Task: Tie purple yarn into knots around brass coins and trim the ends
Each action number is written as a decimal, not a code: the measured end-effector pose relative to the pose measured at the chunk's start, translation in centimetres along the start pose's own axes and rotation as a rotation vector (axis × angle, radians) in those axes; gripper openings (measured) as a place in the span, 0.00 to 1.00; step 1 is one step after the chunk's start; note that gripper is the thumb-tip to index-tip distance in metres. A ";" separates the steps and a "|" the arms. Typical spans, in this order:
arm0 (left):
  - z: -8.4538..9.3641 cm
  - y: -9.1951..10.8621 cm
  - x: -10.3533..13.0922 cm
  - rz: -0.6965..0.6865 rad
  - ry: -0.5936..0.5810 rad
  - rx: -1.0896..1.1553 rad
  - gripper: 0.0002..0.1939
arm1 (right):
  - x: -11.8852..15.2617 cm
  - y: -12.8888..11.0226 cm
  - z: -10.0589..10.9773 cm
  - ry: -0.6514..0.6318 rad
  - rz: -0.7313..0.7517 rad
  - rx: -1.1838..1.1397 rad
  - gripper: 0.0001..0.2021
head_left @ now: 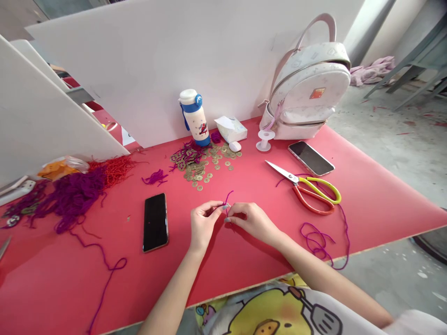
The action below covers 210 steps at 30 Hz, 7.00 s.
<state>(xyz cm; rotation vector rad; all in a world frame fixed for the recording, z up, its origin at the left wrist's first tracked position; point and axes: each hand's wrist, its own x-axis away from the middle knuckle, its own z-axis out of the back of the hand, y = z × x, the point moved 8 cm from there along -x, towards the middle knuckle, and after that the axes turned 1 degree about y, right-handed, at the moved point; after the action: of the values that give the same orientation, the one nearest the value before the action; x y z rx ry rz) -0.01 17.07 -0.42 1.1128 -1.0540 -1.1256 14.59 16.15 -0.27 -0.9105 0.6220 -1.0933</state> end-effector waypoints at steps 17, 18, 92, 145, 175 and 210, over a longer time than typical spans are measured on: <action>-1.0 0.5 0.1 -0.013 -0.128 0.049 0.05 | 0.1 0.5 1.6 0.198 -0.004 0.098 0.09; -1.2 0.5 0.2 -0.016 -0.138 0.029 0.05 | 0.1 0.4 1.7 0.204 0.001 0.076 0.10; -0.6 2.8 0.7 -0.261 -0.080 -0.133 0.07 | 0.1 -0.9 1.2 0.114 0.112 0.001 0.06; -0.9 1.7 1.1 -0.301 -0.015 -0.344 0.05 | 1.3 -3.4 1.5 0.219 0.405 0.207 0.11; -1.9 2.3 1.4 -0.295 -0.156 -0.314 0.08 | 0.7 -1.5 3.6 0.361 0.196 0.003 0.12; -1.8 3.1 0.9 -0.300 -0.268 -0.167 0.10 | -0.2 -0.2 3.8 0.249 0.156 -0.270 0.05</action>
<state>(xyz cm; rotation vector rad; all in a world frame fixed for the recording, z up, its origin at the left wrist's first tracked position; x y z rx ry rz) 2.32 16.68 2.45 1.0274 -0.9950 -1.6076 17.45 17.47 1.78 -0.9454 1.0488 -1.0037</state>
